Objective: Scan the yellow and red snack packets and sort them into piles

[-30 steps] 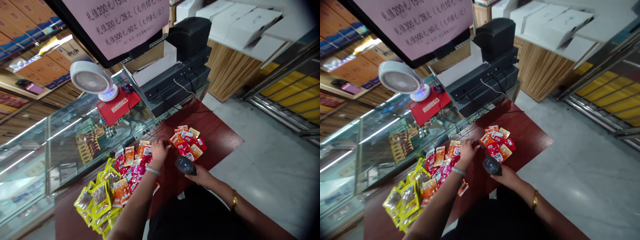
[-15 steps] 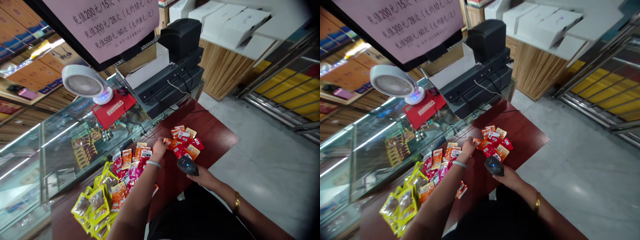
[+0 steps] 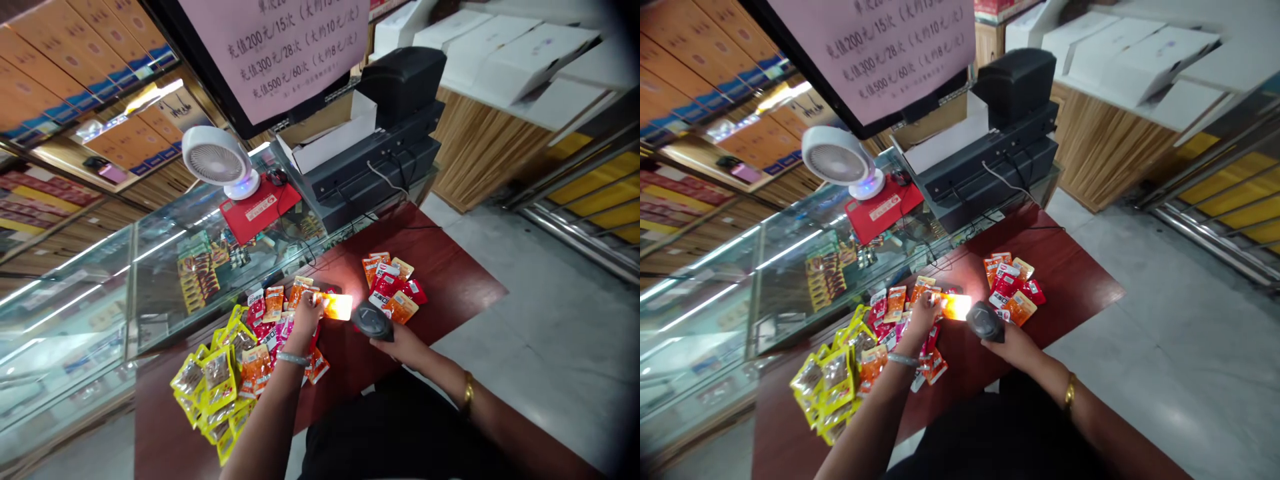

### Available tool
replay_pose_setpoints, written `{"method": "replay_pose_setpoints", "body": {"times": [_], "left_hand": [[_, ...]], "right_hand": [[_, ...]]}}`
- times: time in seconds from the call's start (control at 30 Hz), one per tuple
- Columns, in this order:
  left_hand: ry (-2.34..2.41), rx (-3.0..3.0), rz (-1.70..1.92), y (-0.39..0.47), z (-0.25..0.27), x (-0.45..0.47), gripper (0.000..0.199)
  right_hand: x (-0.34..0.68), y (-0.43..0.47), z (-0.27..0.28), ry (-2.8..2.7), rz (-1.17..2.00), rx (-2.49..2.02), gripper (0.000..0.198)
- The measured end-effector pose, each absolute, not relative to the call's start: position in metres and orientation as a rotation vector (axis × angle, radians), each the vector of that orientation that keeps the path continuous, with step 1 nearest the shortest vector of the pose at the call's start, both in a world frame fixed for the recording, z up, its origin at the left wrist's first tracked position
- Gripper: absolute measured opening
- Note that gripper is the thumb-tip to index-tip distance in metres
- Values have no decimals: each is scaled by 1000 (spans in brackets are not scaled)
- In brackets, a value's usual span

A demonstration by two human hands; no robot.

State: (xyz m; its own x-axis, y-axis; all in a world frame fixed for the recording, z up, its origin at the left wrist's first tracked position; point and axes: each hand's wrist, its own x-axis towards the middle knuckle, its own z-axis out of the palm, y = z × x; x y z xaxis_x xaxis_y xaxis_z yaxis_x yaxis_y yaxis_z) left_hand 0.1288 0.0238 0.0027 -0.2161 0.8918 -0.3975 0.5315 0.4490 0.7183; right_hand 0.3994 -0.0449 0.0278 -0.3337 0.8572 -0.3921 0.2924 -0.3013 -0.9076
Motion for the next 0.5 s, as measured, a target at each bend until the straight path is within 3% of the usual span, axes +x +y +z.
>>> {"method": "replay_pose_setpoints", "body": {"times": [0.23, 0.37, 0.5], "left_hand": [[2148, 1238, 267, 3, 24, 103, 41], [2485, 1682, 190, 0, 43, 102, 49], [1900, 2079, 104, 10, 34, 151, 40]], "right_hand": [[392, -54, 21, -1572, 1733, -1399, 55], [399, -66, 23, -1577, 1806, -1355, 48], [414, -84, 18, -1506, 1842, -1428, 51]]}}
